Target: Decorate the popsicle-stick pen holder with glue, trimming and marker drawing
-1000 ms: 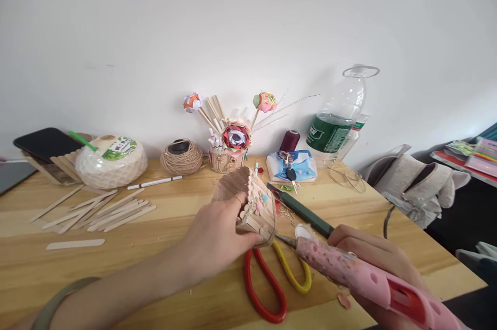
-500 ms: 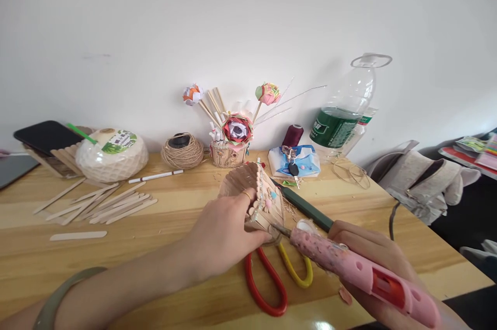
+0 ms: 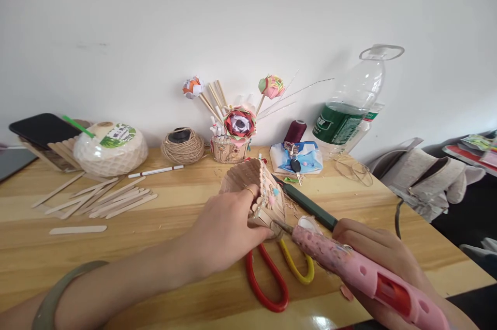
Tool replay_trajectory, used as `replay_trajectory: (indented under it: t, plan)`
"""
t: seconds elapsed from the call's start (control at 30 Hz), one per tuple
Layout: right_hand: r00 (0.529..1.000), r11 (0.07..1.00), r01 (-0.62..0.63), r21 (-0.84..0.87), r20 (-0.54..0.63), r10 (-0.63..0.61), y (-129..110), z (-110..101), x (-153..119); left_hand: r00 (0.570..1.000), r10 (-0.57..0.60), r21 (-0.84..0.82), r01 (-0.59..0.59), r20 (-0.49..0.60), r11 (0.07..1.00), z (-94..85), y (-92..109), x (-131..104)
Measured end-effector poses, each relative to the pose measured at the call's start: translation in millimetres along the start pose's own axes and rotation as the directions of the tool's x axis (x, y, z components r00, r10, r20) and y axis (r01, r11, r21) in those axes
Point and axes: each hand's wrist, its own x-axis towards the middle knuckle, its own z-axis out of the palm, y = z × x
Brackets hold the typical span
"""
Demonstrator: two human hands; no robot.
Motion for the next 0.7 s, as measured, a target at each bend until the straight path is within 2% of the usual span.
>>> replay_trajectory:
  t: [0.07,0.2,0.6,0.7]
  plan:
    - [1.0,1.0,-0.024,-0.014,-0.005,0.024,-0.3,1.2,-0.6,1.0,-0.006,0.015,0.005,0.001,1.0,-0.7,0.5,0.1]
    - [0.998,1.0,0.003,-0.03,-0.055,-0.004,-1.6,2.0,1.7,1.0,-0.012,0.027,0.012,0.013,1.0,-2.4,1.9,0.1]
    - [0.996,0.989,0.085,-0.119,0.023,-0.083,0.6,-4.5,4.7,1.0,0.011,0.039,-0.012,0.012,0.999,-2.5,3.7,0.3]
    - [0.993,0.987,0.109,-0.12,-0.024,-0.112,1.4,-2.1,5.8,1.0,0.017,0.037,-0.018,0.017,0.999,-3.3,4.6,-0.1]
